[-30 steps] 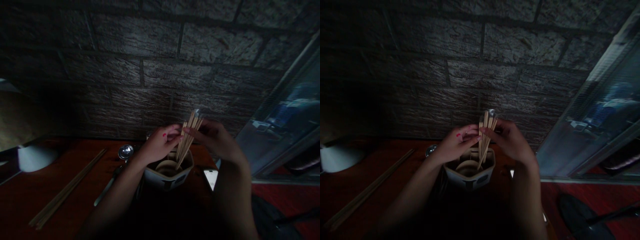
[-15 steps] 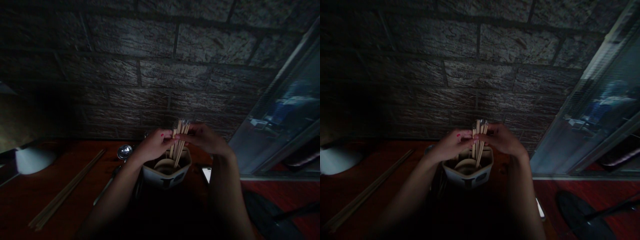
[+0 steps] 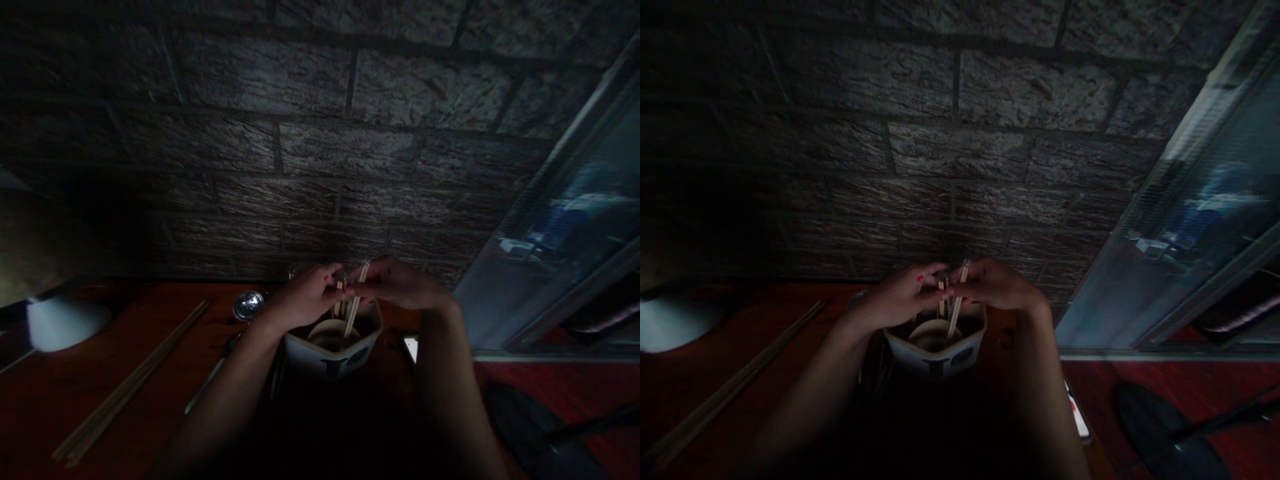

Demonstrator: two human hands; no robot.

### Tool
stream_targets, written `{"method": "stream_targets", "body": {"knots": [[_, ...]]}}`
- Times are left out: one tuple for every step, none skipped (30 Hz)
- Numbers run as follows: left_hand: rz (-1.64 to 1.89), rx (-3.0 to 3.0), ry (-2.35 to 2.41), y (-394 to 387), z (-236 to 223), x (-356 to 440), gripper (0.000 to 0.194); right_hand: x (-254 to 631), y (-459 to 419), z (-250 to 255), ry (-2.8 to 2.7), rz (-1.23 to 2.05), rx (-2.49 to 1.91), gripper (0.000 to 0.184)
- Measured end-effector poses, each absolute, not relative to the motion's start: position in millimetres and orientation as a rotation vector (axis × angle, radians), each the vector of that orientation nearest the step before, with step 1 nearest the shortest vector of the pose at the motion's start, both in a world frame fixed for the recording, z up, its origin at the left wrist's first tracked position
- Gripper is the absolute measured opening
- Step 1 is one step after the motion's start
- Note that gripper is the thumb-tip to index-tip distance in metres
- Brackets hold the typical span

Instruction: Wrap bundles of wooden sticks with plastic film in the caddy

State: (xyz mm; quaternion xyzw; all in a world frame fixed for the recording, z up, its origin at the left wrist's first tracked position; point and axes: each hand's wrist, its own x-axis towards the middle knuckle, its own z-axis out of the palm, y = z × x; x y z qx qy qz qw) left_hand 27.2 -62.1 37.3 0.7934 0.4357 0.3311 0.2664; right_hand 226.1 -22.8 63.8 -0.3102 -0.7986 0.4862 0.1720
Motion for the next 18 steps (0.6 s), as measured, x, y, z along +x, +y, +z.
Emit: {"method": "stream_targets", "body": {"knots": [[0.901, 2.134, 1.188, -61.9, 37.5, 27.4, 0.040, 226.4, -22.4, 63.6, -2.276, 1.378, -0.881, 0.033], [0.904, 2.127, 1.185, -61.7, 37.9, 27.7, 0.040, 226.7, -22.3, 63.5, -2.281, 1.372, -0.882, 0.033], [0.902, 2.124, 1.170, -61.5, 38.4, 27.9, 0.037, 227.0, -22.4, 63.5, -2.279, 1.367, -0.881, 0.032], [0.894, 2.123, 1.150, -61.1, 38.9, 28.1, 0.033, 227.4, -22.6, 63.4, -2.268, 1.365, -0.881, 0.031], [0.886, 2.124, 1.138, -60.7, 39.4, 28.2, 0.029, 227.8, -22.9, 63.2, -2.248, 1.371, -0.884, 0.031], [0.882, 2.124, 1.138, -60.1, 39.7, 28.2, 0.027, 228.3, -23.0, 62.9, -2.220, 1.385, -0.888, 0.031], [0.883, 2.125, 1.149, -59.6, 40.0, 28.1, 0.025, 228.8, -23.0, 62.5, -2.189, 1.404, -0.892, 0.031], [0.891, 2.125, 1.166, -59.2, 40.1, 27.9, 0.024, 229.3, -22.8, 61.9, -2.158, 1.420, -0.899, 0.032], [0.900, 2.126, 1.185, -59.0, 40.3, 27.8, 0.024, 229.7, -22.6, 61.3, -2.130, 1.430, -0.907, 0.033], [0.910, 2.123, 1.206, -59.1, 40.5, 27.9, 0.023, 229.9, -22.2, 60.8, -2.108, 1.431, -0.920, 0.033], [0.917, 2.119, 1.230, -59.4, 40.9, 28.0, 0.022, 230.0, -21.9, 60.2, -2.094, 1.429, -0.933, 0.033], [0.918, 2.114, 1.262, -59.9, 41.3, 28.4, 0.021, 229.8, -21.5, 59.7, -2.085, 1.423, -0.948, 0.033], [0.915, 2.112, 1.296, -60.3, 41.7, 28.9, 0.020, 229.4, -21.0, 59.2, -2.085, 1.417, -0.962, 0.033], [0.910, 2.116, 1.323, -60.5, 41.9, 29.4, 0.018, 228.9, -20.5, 58.8, -2.091, 1.410, -0.974, 0.033], [0.913, 2.126, 1.335, -60.4, 41.8, 30.0, 0.017, 228.4, -20.0, 58.3, -2.097, 1.405, -0.984, 0.033], [0.924, 2.141, 1.329, -59.8, 41.3, 30.4, 0.016, 228.0, -19.5, 57.8, -2.100, 1.401, -0.989, 0.033], [0.943, 2.157, 1.308, -58.7, 40.5, 30.7, 0.016, 227.7, -19.1, 57.3, -2.100, 1.398, -0.990, 0.033], [0.964, 2.169, 1.273, -57.3, 39.4, 30.8, 0.015, 227.7, -18.8, 56.9, -2.097, 1.395, -0.989, 0.033]]}}
